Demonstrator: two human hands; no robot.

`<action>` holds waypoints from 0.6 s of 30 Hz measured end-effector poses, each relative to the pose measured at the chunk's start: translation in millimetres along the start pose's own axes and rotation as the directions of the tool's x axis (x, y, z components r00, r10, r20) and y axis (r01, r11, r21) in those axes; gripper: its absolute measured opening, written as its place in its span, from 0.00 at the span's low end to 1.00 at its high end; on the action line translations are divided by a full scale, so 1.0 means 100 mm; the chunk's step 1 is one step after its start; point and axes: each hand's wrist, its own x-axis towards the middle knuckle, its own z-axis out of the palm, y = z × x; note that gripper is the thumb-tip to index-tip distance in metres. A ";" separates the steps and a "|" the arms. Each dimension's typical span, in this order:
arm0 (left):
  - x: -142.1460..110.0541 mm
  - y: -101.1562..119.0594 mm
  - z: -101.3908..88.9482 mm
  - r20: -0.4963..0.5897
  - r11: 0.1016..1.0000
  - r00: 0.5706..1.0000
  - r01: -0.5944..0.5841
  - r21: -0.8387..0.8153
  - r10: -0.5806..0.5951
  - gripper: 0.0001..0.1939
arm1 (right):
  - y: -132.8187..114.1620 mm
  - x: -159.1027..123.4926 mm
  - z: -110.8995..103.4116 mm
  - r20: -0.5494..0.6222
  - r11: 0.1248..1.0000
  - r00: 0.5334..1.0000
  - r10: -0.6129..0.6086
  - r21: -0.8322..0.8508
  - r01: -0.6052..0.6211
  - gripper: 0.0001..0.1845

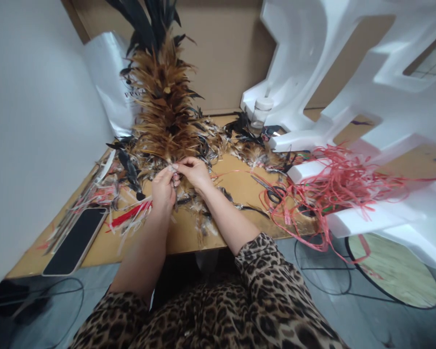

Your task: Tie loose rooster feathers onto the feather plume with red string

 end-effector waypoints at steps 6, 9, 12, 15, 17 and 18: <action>-0.02 -0.03 -0.01 0.014 0.987 0.992 -0.123 0.103 0.123 0.12 | 0.01 0.04 -0.06 0.066 0.998 0.998 -0.011 -0.054 0.014 0.19; -0.04 -0.04 -0.02 0.029 0.972 0.986 -0.169 0.161 0.167 0.14 | -0.01 0.06 -0.09 0.090 0.999 0.996 -0.011 -0.045 0.015 0.20; -0.05 -0.03 -0.02 0.061 0.956 0.982 -0.190 0.223 0.181 0.13 | -0.02 0.08 -0.12 0.063 0.999 0.998 -0.004 -0.054 0.008 0.22; -0.05 -0.02 -0.02 0.078 0.952 0.981 -0.192 0.238 0.178 0.13 | -0.01 0.09 -0.15 0.090 0.998 0.995 0.040 -0.054 -0.035 0.23; -0.04 -0.02 -0.02 0.082 0.950 0.981 -0.193 0.245 0.178 0.13 | 0.01 0.10 -0.17 0.133 0.996 0.989 0.064 -0.063 -0.056 0.23; -0.04 -0.01 -0.02 0.085 0.948 0.980 -0.195 0.253 0.179 0.14 | 0.01 0.09 -0.18 0.154 0.996 0.986 0.066 -0.073 -0.056 0.23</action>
